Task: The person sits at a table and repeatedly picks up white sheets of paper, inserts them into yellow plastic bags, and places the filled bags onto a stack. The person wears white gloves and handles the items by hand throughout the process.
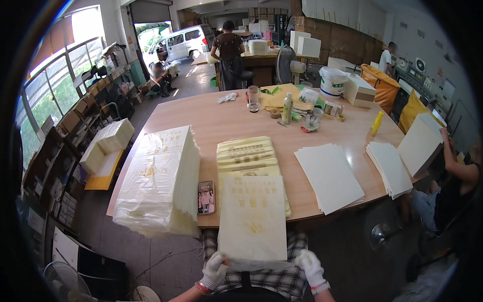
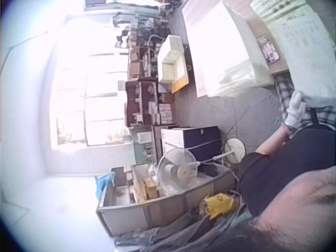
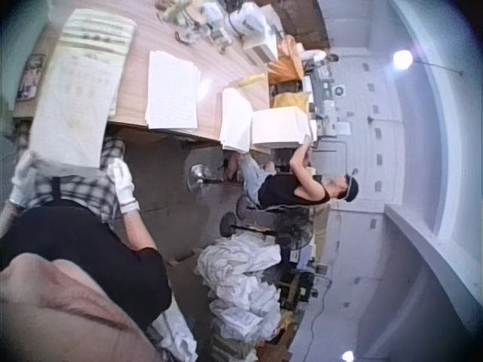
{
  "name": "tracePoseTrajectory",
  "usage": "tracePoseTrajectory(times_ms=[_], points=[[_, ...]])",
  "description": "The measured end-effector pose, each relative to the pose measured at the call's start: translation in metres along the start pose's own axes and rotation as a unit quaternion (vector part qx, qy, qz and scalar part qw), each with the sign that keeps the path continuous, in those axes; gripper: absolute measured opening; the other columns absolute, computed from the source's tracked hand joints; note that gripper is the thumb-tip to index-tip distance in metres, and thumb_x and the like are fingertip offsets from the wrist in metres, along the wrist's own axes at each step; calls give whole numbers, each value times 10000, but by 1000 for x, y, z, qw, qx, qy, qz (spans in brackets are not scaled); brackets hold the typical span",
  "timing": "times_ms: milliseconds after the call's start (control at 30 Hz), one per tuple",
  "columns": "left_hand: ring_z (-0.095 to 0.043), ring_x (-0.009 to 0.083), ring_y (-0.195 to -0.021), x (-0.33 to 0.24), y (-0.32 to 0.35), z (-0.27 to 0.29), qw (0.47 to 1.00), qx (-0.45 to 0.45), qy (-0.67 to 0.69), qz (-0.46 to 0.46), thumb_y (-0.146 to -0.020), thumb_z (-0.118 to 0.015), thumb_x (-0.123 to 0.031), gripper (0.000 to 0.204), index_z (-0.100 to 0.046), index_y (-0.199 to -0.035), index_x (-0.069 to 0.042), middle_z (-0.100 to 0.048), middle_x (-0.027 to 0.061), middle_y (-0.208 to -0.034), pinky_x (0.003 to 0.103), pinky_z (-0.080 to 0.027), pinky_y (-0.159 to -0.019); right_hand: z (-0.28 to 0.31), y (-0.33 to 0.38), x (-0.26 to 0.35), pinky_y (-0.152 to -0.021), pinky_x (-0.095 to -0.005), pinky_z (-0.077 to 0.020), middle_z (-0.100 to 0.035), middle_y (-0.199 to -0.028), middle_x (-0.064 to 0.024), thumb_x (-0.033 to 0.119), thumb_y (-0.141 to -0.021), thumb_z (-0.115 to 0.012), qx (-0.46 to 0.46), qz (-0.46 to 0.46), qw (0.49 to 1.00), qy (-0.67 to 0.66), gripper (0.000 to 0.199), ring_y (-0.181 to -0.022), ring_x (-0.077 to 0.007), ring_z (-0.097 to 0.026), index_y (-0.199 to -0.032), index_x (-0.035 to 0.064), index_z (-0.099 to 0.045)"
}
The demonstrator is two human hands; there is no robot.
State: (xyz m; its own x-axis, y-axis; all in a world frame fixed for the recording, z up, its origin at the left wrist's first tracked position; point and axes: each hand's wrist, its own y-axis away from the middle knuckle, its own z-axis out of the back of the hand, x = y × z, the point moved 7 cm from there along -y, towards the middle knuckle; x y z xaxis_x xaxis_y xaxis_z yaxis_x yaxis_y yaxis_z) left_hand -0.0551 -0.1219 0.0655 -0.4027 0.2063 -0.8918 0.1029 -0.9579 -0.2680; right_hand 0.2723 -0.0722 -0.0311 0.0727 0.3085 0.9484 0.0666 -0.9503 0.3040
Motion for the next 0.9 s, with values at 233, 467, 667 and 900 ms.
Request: tracePoseTrajectory(times_ms=[233, 467, 667, 900], points=[[-575, 260, -623, -109, -66, 52, 969, 0, -121, -214, -650, -601, -37, 129, -503, -711, -93, -556, 56, -766, 353, -459, -526, -151, -46, -11, -751, -416, -501, -608, -1029, -103, 188, -878, -520, 177, -120, 951, -222, 370, -868, -250, -593, -1206, 22, -471], [-430, 108, -774, -58, -86, 230, 850, -398, 257, -229, -791, -375, 0, 127, -466, -833, -77, -449, 16, -832, 250, -423, -710, -341, -113, 108, -764, -343, -501, -583, -937, -166, 113, -821, -567, 302, 352, 885, 36, 283, -869, -274, -588, -1082, 4, -550], [-462, 140, -767, 94, -67, 357, 823, -495, 274, -45, -801, -400, -25, 98, -475, -793, -87, -462, 15, -823, 277, -431, -717, -440, -47, 87, -565, -275, -513, -604, -780, -67, 260, -925, -512, 446, -85, 880, -139, 337, -634, -111, -579, -1155, 14, -495], [-430, 87, -561, 236, 34, 228, 792, -535, 241, 168, -826, -442, -95, 94, -504, -759, -117, -462, -29, -661, 241, -355, -481, -331, -41, 18, -636, -257, -498, -615, -911, -80, 286, -944, -479, 395, -109, 908, -86, 384, -718, -131, -607, -1241, 45, -466]])
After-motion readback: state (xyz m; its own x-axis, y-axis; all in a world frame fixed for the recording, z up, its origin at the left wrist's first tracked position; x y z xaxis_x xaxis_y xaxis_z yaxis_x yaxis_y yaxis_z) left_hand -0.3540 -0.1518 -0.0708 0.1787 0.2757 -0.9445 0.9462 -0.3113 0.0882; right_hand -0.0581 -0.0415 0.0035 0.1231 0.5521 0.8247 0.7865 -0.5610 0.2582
